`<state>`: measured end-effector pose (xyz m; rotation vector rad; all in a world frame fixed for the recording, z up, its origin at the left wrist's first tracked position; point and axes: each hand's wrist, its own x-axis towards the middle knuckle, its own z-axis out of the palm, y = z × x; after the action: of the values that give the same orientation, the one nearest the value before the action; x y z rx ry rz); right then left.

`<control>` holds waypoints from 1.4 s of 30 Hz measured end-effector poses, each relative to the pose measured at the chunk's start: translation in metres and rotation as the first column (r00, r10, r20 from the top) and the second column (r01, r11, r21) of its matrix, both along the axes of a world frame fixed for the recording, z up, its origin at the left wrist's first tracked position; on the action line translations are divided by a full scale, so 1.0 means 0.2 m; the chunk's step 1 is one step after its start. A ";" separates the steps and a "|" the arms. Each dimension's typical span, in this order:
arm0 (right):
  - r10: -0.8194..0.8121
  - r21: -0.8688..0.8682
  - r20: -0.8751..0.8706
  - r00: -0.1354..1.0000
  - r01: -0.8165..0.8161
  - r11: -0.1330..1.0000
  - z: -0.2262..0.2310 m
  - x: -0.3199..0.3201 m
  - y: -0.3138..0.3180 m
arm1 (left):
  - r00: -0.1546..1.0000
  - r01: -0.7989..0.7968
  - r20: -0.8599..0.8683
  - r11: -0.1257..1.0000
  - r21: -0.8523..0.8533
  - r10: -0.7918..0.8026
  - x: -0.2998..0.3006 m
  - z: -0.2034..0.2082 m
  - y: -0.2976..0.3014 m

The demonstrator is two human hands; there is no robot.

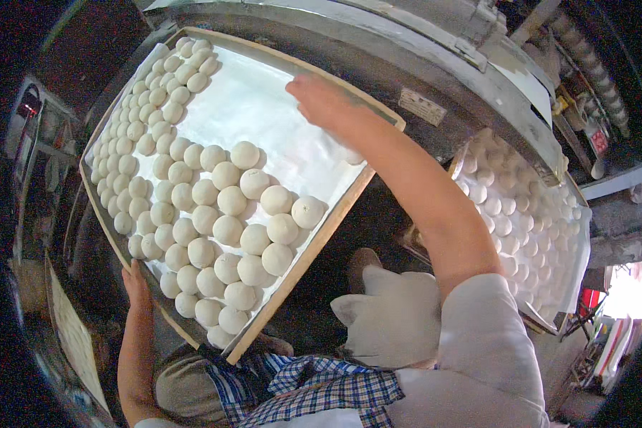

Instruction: The person arranges round dough balls on wooden trays lined with paper. They lift and reposition trays, then place individual dough balls into empty spots on the trays.

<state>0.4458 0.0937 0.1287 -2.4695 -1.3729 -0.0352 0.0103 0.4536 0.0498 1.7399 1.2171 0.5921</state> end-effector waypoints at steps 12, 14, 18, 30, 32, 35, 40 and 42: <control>0.126 -0.554 -0.144 0.982 -0.186 0.811 0.13 0.24 -0.28 | 1.000 -0.018 -0.023 0.999 -0.040 0.017 0.03 0.02 -0.03; 0.252 -0.666 0.054 0.966 -0.153 0.730 0.10 0.06 -0.35 | 0.994 -0.028 -0.109 1.000 0.004 0.029 0.04 0.06 -0.06; -0.012 -0.490 -0.004 1.000 0.008 0.871 0.04 0.22 -0.43 | 0.999 0.036 0.011 0.999 0.024 -0.036 0.04 -0.08 0.05; -0.239 -0.008 -0.288 0.927 0.247 0.969 -0.01 -0.05 -0.24 | 0.992 -0.012 -0.127 0.995 0.101 0.025 -0.01 -0.01 0.03; -0.180 -0.021 -0.155 0.971 0.179 0.984 -0.06 -0.03 -0.21 | 0.989 -0.007 -0.148 0.994 0.113 0.024 0.00 -0.01 0.04; -0.174 0.043 -0.015 0.985 0.174 0.984 -0.13 0.10 -0.23 | 0.989 -0.026 -0.147 0.997 0.066 0.036 -0.01 -0.08 0.08; -0.070 0.003 0.016 0.997 0.070 0.998 0.10 0.08 -0.21 | 1.000 -0.027 -0.003 1.000 -0.006 0.027 -0.06 -0.12 0.11; -0.164 -0.122 0.053 0.985 0.169 0.978 0.21 -0.02 -0.23 | 1.000 -0.001 0.024 1.000 0.026 0.000 -0.03 -0.04 0.03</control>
<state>0.4412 0.0487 0.1713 -2.6988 -1.2158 -0.0405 0.0041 0.4601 0.0421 1.7497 1.1985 0.6300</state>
